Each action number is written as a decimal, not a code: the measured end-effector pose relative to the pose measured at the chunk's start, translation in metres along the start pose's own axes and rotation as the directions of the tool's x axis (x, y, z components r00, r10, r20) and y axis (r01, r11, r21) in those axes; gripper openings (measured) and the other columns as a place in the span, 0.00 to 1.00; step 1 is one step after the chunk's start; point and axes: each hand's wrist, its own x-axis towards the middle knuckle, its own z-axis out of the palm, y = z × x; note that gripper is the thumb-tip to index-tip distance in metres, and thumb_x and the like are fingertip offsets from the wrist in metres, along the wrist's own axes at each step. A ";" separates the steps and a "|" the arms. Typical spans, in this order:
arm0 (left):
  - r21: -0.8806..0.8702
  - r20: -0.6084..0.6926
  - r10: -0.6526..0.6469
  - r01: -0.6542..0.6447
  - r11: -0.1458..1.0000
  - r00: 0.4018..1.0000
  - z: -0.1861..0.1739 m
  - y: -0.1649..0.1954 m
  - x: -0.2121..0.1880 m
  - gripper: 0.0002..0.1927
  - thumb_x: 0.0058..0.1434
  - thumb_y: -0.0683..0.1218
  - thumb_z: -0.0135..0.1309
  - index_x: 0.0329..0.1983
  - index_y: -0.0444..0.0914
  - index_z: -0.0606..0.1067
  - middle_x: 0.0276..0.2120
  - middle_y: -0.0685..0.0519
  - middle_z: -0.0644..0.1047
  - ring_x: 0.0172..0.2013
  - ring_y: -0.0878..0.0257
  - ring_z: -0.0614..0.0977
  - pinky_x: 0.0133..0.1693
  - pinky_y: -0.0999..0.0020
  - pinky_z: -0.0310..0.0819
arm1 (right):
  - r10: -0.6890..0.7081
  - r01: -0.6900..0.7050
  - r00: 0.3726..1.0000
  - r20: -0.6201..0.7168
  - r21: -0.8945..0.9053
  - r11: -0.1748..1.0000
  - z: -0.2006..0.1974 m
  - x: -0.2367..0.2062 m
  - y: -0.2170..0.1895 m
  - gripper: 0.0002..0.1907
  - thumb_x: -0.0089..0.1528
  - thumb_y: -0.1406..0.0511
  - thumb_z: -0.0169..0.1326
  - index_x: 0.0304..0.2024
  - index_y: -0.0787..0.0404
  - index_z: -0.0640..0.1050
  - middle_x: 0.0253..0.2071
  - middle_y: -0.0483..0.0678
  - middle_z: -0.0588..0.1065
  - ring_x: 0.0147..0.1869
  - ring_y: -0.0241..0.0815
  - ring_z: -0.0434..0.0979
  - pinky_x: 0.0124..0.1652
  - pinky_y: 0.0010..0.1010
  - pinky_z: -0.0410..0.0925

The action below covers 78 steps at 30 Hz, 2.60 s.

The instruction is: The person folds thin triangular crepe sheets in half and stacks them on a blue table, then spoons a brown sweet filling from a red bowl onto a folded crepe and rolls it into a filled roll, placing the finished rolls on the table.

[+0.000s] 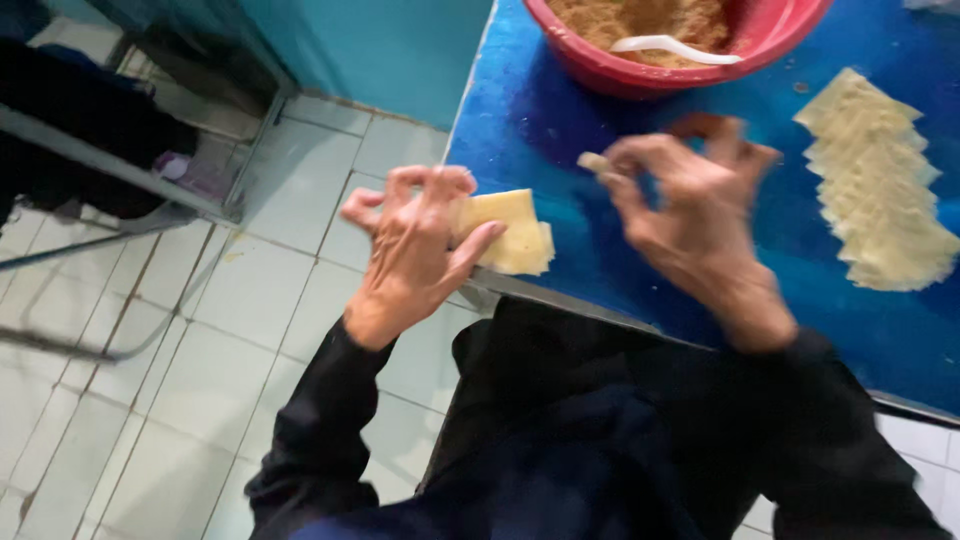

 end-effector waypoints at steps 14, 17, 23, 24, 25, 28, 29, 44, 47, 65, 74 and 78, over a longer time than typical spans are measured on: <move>0.169 -0.115 0.098 -0.078 0.982 0.989 0.006 0.024 -0.002 0.22 0.68 0.54 0.62 0.60 0.44 0.72 0.55 0.55 0.73 0.62 0.50 0.66 0.55 0.48 0.45 | 0.134 -0.137 0.989 -0.056 -0.657 0.741 -0.103 -0.145 0.085 0.03 0.68 0.57 0.65 0.43 0.43 0.85 0.47 0.30 0.79 0.67 0.39 0.61 0.68 0.39 0.44; 0.107 -0.155 0.172 -0.157 0.982 0.973 0.015 0.059 0.004 0.25 0.64 0.57 0.65 0.60 0.47 0.72 0.58 0.56 0.70 0.63 0.54 0.65 0.58 0.46 0.46 | 0.088 -0.056 0.996 -0.003 -0.790 0.610 -0.107 -0.164 0.105 0.06 0.67 0.54 0.68 0.42 0.43 0.86 0.45 0.29 0.80 0.67 0.37 0.58 0.67 0.39 0.42; -0.050 -0.058 0.548 -0.551 0.833 0.834 0.077 0.142 0.029 0.28 0.63 0.58 0.65 0.63 0.47 0.73 0.61 0.57 0.67 0.67 0.60 0.62 0.57 0.49 0.47 | -0.014 0.024 1.000 0.019 -0.814 0.581 -0.106 -0.152 0.118 0.09 0.68 0.50 0.66 0.43 0.43 0.86 0.43 0.29 0.81 0.67 0.36 0.57 0.65 0.40 0.41; -0.030 -0.043 0.595 -0.596 0.803 0.803 0.091 0.153 0.035 0.29 0.62 0.59 0.65 0.64 0.46 0.73 0.62 0.57 0.68 0.68 0.59 0.62 0.58 0.49 0.47 | -0.003 0.016 1.000 0.018 -0.812 0.583 -0.105 -0.149 0.118 0.09 0.68 0.50 0.64 0.43 0.44 0.86 0.42 0.29 0.81 0.67 0.36 0.57 0.64 0.39 0.42; -0.012 -0.030 0.639 -0.639 0.769 0.769 0.104 0.163 0.042 0.30 0.61 0.59 0.64 0.65 0.45 0.73 0.62 0.56 0.68 0.69 0.58 0.62 0.59 0.50 0.48 | 0.007 0.010 1.000 0.017 -0.812 0.583 -0.106 -0.148 0.119 0.10 0.69 0.51 0.62 0.42 0.45 0.86 0.41 0.30 0.81 0.66 0.36 0.58 0.64 0.39 0.42; 0.012 0.055 0.695 -0.697 0.717 0.717 0.141 0.184 0.059 0.35 0.58 0.62 0.62 0.65 0.42 0.73 0.63 0.54 0.68 0.69 0.56 0.61 0.61 0.49 0.49 | 0.015 -0.006 1.000 0.003 -0.816 0.578 -0.108 -0.150 0.125 0.10 0.71 0.52 0.60 0.40 0.46 0.85 0.41 0.31 0.80 0.66 0.35 0.59 0.63 0.37 0.43; 0.018 0.089 0.701 -0.705 0.709 0.707 0.151 0.186 0.063 0.37 0.57 0.64 0.61 0.65 0.41 0.73 0.63 0.53 0.68 0.69 0.56 0.60 0.61 0.48 0.50 | 0.021 -0.016 1.000 -0.004 -0.813 0.582 -0.107 -0.152 0.130 0.09 0.71 0.53 0.60 0.39 0.46 0.84 0.41 0.32 0.80 0.66 0.35 0.59 0.64 0.37 0.44; -0.161 0.146 0.640 -0.620 0.768 0.755 0.171 0.189 0.062 0.33 0.62 0.62 0.57 0.66 0.42 0.72 0.65 0.55 0.68 0.70 0.54 0.59 0.60 0.44 0.49 | 0.102 -0.091 0.995 -0.010 -0.540 0.837 -0.118 -0.104 0.215 0.06 0.67 0.57 0.59 0.41 0.49 0.82 0.44 0.42 0.76 0.66 0.39 0.64 0.63 0.42 0.49; -0.195 0.098 0.615 -0.591 0.783 0.783 0.161 0.190 0.064 0.34 0.59 0.61 0.60 0.64 0.41 0.71 0.64 0.52 0.67 0.70 0.50 0.60 0.58 0.42 0.50 | 0.047 -0.063 0.998 -0.043 -0.534 0.843 -0.125 -0.082 0.186 0.06 0.66 0.57 0.61 0.41 0.50 0.82 0.44 0.43 0.78 0.65 0.41 0.66 0.62 0.44 0.50; -0.199 -0.009 0.522 -0.513 0.835 0.853 0.094 0.086 0.033 0.16 0.57 0.42 0.61 0.49 0.48 0.81 0.46 0.62 0.77 0.59 0.61 0.72 0.59 0.45 0.50 | 0.002 0.029 0.989 0.145 -0.206 0.978 -0.082 -0.104 0.034 0.11 0.59 0.54 0.65 0.42 0.46 0.85 0.44 0.36 0.81 0.65 0.47 0.66 0.60 0.52 0.50; -0.265 -0.045 0.499 -0.492 0.830 0.866 0.073 0.088 0.029 0.19 0.55 0.56 0.63 0.46 0.44 0.78 0.46 0.56 0.79 0.61 0.52 0.69 0.57 0.41 0.48 | -0.028 0.035 0.999 0.029 -0.284 0.958 -0.094 -0.073 0.062 0.07 0.67 0.54 0.62 0.42 0.46 0.83 0.46 0.35 0.79 0.64 0.42 0.64 0.65 0.47 0.48; -0.107 -0.092 0.518 -0.525 0.844 0.851 0.071 0.089 0.028 0.18 0.57 0.44 0.58 0.52 0.45 0.78 0.51 0.58 0.78 0.67 0.57 0.67 0.61 0.46 0.49 | -0.137 0.108 0.988 -0.070 -0.320 0.941 -0.077 -0.001 0.091 0.07 0.71 0.56 0.56 0.47 0.47 0.82 0.52 0.38 0.79 0.67 0.44 0.63 0.65 0.48 0.49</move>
